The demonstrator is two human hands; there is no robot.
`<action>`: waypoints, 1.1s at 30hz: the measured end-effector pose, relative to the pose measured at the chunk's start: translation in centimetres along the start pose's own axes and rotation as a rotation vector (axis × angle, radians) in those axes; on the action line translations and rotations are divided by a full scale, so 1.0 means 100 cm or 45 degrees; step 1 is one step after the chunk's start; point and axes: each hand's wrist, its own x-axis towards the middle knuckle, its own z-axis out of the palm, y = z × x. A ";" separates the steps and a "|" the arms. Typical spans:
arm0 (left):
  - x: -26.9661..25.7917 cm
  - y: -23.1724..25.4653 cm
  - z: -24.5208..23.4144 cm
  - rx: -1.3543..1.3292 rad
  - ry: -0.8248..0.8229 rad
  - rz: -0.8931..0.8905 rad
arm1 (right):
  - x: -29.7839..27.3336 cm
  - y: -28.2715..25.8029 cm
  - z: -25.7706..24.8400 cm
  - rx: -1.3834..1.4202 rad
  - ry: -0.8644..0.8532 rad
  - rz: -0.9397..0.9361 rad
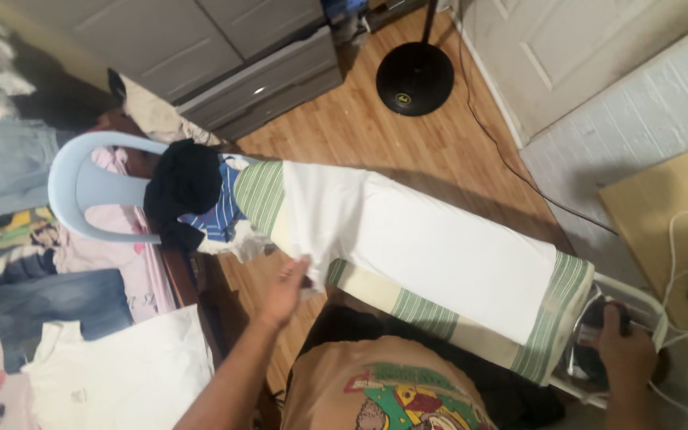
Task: The person irons a white t-shirt and then a black t-shirt on an ironing board. They repeatedly smooth, lift, and reposition each shirt while using a steam iron to remove wrinkles.
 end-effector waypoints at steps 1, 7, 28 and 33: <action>-0.007 -0.001 0.014 -0.104 -0.059 -0.061 | -0.003 -0.007 -0.003 -0.083 0.155 -0.137; -0.040 0.003 0.079 -0.468 -0.420 -0.189 | -0.082 -0.142 0.040 0.719 -0.622 -0.629; 0.128 0.013 0.057 -1.176 -0.289 -0.457 | -0.242 -0.299 0.012 0.220 -0.824 -0.740; 0.132 0.029 0.014 -1.222 -0.345 -0.397 | -0.256 -0.302 0.002 0.030 -0.781 -0.314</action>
